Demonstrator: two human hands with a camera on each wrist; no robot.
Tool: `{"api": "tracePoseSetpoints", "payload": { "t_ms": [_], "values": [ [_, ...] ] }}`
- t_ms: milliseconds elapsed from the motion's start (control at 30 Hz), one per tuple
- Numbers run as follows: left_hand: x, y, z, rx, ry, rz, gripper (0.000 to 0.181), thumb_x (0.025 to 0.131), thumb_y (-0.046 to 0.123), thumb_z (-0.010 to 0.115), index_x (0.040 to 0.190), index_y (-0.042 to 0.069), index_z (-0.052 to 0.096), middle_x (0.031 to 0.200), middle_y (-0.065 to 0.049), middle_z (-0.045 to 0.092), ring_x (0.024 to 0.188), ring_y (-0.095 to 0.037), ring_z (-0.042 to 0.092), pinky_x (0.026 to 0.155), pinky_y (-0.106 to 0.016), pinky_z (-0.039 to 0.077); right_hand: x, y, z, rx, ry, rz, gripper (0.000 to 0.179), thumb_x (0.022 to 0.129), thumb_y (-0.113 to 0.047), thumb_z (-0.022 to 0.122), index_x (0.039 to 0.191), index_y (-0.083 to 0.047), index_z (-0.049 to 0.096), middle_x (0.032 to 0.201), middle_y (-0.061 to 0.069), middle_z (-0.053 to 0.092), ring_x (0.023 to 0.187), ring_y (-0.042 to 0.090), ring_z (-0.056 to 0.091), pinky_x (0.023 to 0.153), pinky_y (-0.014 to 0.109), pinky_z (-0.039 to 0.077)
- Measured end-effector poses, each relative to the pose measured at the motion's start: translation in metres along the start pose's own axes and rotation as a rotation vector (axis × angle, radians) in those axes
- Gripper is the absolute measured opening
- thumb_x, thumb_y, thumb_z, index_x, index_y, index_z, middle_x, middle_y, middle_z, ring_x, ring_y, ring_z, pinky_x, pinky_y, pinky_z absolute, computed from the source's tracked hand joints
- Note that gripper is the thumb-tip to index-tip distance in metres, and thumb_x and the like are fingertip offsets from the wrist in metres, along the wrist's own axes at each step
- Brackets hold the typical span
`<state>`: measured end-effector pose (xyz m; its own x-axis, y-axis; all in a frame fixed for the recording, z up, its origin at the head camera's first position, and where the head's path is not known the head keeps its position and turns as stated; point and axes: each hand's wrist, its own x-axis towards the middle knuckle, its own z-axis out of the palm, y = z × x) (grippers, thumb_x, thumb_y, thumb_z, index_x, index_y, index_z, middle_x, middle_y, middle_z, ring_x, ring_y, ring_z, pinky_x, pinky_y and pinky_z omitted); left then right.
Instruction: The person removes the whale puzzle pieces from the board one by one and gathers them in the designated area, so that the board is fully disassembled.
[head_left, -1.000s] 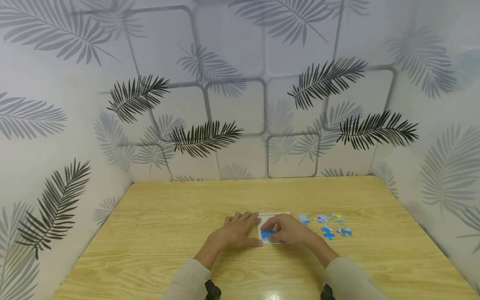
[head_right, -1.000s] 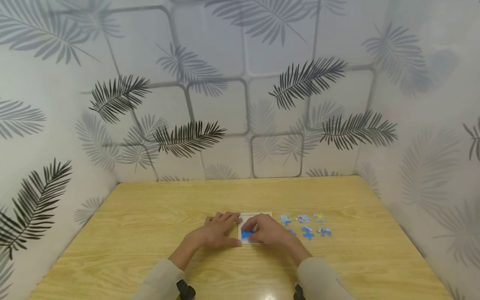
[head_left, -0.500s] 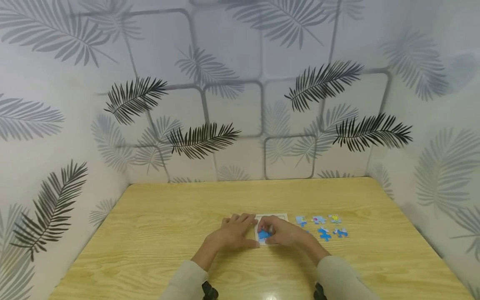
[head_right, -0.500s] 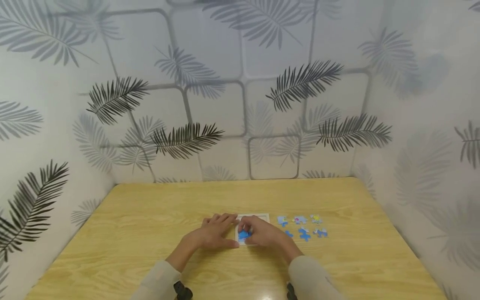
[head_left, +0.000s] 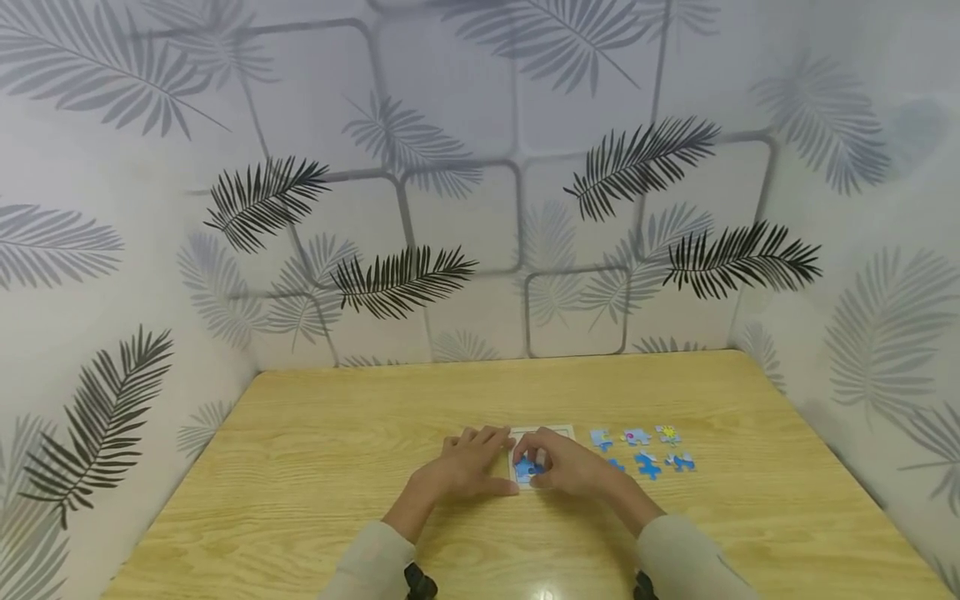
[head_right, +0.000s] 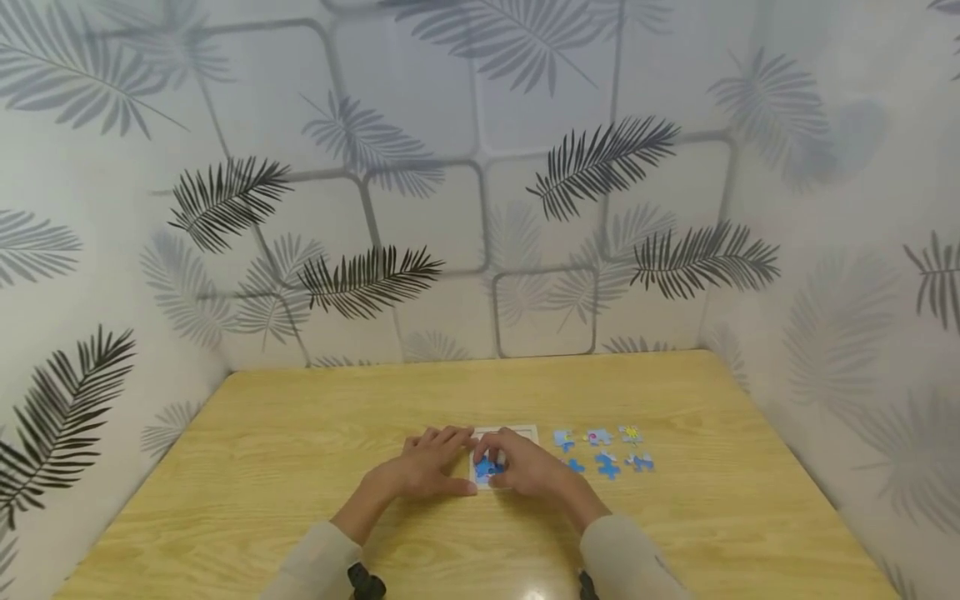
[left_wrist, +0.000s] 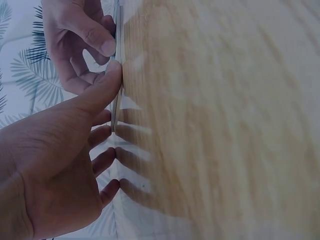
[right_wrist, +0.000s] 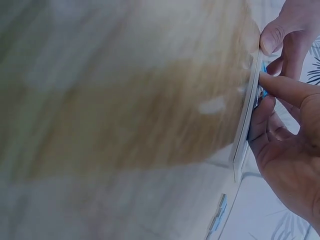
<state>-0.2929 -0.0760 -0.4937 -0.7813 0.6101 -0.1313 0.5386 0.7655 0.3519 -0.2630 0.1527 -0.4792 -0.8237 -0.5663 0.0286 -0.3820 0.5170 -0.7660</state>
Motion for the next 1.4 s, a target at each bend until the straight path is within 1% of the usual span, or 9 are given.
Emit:
{"api": "tracePoseSetpoints", "payload": {
  "t_ms": [267,433,600,733,900,967,1167,1300,1400],
  "values": [
    [-0.008,0.014,-0.014,0.029,-0.028,-0.008,0.089,0.098,0.057,0.066,0.165,0.013,0.027,0.164,-0.009,0.036,0.145,-0.039,0.035,0.113,-0.065,0.028,0.002,0.000,0.003,-0.139,0.045,-0.051,0.029,0.087,0.003,0.074,0.111,-0.011,0.068,0.104,0.007,0.057,0.090,0.022,0.056,0.077,0.033,0.049],
    [-0.008,0.015,-0.013,0.021,-0.040,-0.012,0.089,0.099,0.055,0.065,0.165,0.012,0.024,0.165,-0.009,0.036,0.147,-0.039,0.033,0.114,-0.066,0.026,0.001,-0.001,0.005,-0.186,0.054,-0.063,0.027,0.087,0.002,0.074,0.110,-0.010,0.068,0.102,0.007,0.060,0.090,0.021,0.056,0.076,0.033,0.049],
    [-0.009,0.016,-0.013,0.022,-0.037,-0.003,0.087,0.099,0.055,0.064,0.164,0.012,0.027,0.165,-0.009,0.036,0.147,-0.039,0.033,0.114,-0.067,0.026,0.000,0.000,0.002,-0.104,0.060,-0.004,0.021,0.091,-0.003,0.073,0.110,-0.011,0.070,0.100,0.005,0.064,0.081,0.016,0.060,0.070,0.031,0.051],
    [-0.008,0.016,-0.015,0.044,-0.038,-0.014,0.086,0.099,0.058,0.063,0.164,0.013,0.029,0.166,-0.008,0.033,0.149,-0.037,0.032,0.116,-0.065,0.025,-0.003,0.004,-0.004,0.034,0.038,0.012,0.019,0.096,-0.005,0.068,0.115,-0.009,0.069,0.105,0.008,0.064,0.075,0.015,0.063,0.065,0.031,0.055],
    [-0.008,0.016,-0.015,0.039,-0.047,-0.039,0.086,0.098,0.059,0.064,0.164,0.015,0.031,0.167,-0.007,0.032,0.150,-0.036,0.030,0.117,-0.064,0.025,-0.012,0.009,-0.014,0.230,-0.033,-0.032,0.025,0.101,-0.006,0.062,0.125,-0.004,0.065,0.116,0.018,0.060,0.083,0.024,0.067,0.072,0.039,0.058],
    [-0.007,0.016,-0.015,0.029,-0.046,-0.036,0.085,0.098,0.057,0.065,0.164,0.014,0.032,0.167,-0.008,0.033,0.150,-0.036,0.031,0.116,-0.064,0.025,-0.017,0.010,-0.019,0.255,-0.037,-0.039,0.025,0.101,-0.008,0.062,0.126,-0.005,0.065,0.119,0.019,0.060,0.086,0.027,0.067,0.075,0.041,0.058],
    [-0.007,0.015,-0.013,0.014,-0.039,-0.029,0.084,0.098,0.055,0.067,0.163,0.015,0.033,0.167,-0.008,0.033,0.150,-0.036,0.031,0.117,-0.063,0.025,-0.038,0.016,-0.034,0.168,0.043,-0.029,0.021,0.100,-0.015,0.070,0.120,-0.009,0.069,0.117,0.014,0.067,0.085,0.028,0.068,0.071,0.036,0.057],
    [-0.006,0.013,-0.011,0.013,-0.038,-0.034,0.086,0.097,0.057,0.067,0.164,0.016,0.032,0.167,-0.008,0.033,0.151,-0.036,0.029,0.117,-0.064,0.024,-0.054,0.024,-0.044,0.081,0.114,0.005,0.018,0.099,-0.018,0.072,0.116,-0.013,0.071,0.120,0.010,0.068,0.074,0.017,0.063,0.061,0.029,0.052],
    [-0.005,0.011,-0.009,0.016,-0.038,-0.042,0.087,0.097,0.057,0.067,0.165,0.017,0.030,0.168,-0.007,0.031,0.152,-0.036,0.028,0.118,-0.064,0.022,-0.066,0.033,-0.051,0.055,0.141,0.012,0.017,0.098,-0.016,0.073,0.115,-0.012,0.072,0.120,0.012,0.068,0.064,0.009,0.053,0.055,0.025,0.045]
  ]
}}
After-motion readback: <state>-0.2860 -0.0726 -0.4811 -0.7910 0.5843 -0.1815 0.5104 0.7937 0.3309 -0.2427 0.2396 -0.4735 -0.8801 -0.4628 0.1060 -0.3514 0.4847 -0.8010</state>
